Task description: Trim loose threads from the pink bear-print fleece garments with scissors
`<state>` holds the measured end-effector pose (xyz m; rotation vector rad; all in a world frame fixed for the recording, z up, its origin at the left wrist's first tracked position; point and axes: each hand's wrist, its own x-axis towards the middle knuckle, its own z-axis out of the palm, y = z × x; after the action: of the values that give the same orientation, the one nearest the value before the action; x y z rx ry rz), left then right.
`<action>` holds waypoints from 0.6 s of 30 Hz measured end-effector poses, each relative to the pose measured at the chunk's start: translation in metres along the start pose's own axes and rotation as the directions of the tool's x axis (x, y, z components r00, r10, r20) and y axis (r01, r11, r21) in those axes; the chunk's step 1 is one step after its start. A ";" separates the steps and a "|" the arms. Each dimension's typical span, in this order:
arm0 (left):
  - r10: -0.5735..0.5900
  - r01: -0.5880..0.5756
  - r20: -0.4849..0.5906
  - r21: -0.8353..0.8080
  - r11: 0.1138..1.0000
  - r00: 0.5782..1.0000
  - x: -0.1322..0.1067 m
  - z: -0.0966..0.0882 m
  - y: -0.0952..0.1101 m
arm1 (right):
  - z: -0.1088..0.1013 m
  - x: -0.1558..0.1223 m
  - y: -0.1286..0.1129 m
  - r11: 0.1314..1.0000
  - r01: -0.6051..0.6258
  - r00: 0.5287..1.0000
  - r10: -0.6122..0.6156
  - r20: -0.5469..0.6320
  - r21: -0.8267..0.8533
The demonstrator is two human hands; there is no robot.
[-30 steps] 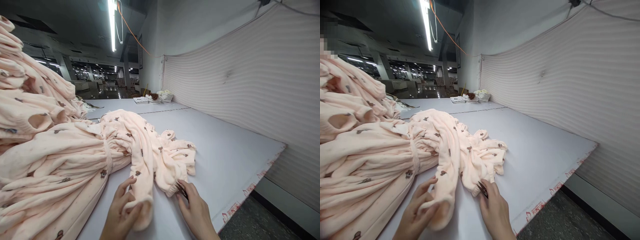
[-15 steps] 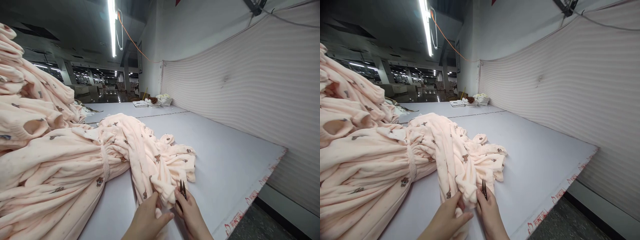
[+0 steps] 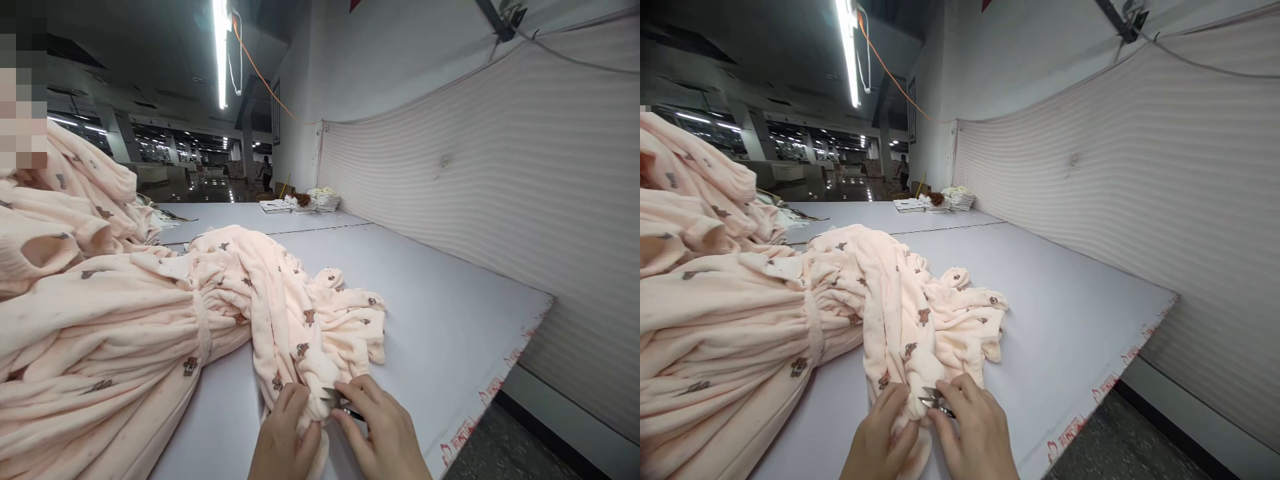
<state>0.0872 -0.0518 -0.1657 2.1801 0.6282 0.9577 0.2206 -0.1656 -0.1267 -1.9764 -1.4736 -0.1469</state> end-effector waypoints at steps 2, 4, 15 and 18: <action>0.072 -0.071 -0.009 0.028 0.997 0.997 0.001 -0.002 0.000 | 0.001 0.001 -0.006 0.999 0.019 1.000 -0.019 0.001 -0.028; 0.166 -0.162 -0.067 0.069 0.984 0.984 0.001 -0.004 0.000 | 0.005 0.001 -0.008 1.000 -0.026 1.000 0.026 -0.017 -0.003; -0.289 0.508 0.457 -0.484 0.712 0.841 0.014 -0.023 0.010 | 0.042 0.017 0.003 0.916 -0.300 0.906 0.360 -0.221 0.266; -0.398 0.665 0.533 -0.582 0.468 0.747 0.019 -0.032 0.014 | 0.030 0.016 -0.002 0.905 -0.294 0.929 0.346 -0.131 0.307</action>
<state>0.0767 -0.0362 -0.1308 1.1912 0.5679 0.3563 0.2157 -0.1357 -0.1417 -1.8828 -0.9746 0.0264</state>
